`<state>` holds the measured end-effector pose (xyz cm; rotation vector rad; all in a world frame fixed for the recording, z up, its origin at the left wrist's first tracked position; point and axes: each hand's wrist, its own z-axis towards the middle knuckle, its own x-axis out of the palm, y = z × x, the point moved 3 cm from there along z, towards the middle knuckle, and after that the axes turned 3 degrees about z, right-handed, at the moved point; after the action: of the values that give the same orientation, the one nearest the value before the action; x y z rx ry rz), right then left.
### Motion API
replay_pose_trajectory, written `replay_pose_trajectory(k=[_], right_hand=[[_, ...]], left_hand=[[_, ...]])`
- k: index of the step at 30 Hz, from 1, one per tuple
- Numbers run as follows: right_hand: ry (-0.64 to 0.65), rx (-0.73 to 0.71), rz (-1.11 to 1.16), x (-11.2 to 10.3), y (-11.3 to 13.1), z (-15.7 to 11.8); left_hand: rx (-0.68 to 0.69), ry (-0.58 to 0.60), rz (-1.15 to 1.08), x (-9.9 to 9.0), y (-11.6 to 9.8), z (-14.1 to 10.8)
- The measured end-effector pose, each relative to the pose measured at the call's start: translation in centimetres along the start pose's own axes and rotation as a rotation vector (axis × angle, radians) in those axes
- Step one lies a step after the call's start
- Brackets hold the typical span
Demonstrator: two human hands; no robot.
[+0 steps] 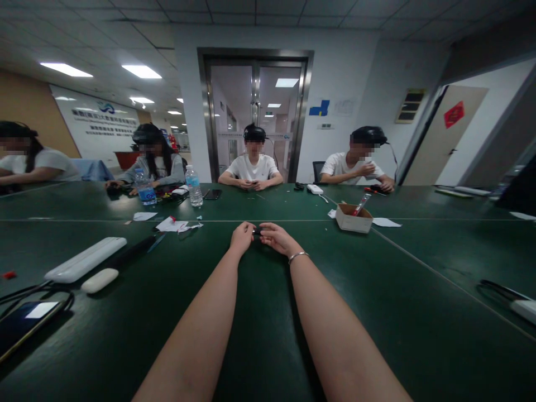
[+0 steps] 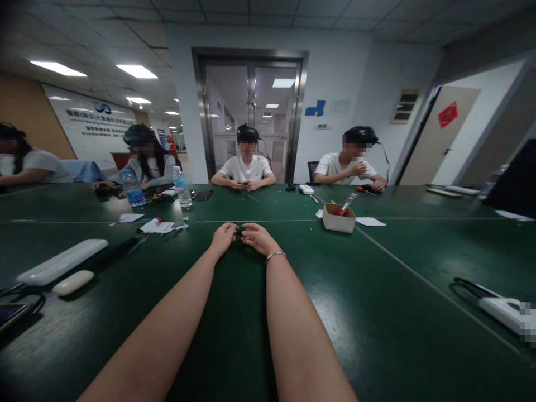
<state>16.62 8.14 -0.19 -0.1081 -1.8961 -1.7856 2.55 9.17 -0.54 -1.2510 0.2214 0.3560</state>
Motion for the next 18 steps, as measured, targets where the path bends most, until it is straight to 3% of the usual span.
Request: replay_pose_trajectory(k=[18], right_hand=[[-0.062,-0.025,0.016,-0.11,-0.45,0.42]], left_hand=[[-0.01,0.052,0.08,0.61,0.15,-0.32]])
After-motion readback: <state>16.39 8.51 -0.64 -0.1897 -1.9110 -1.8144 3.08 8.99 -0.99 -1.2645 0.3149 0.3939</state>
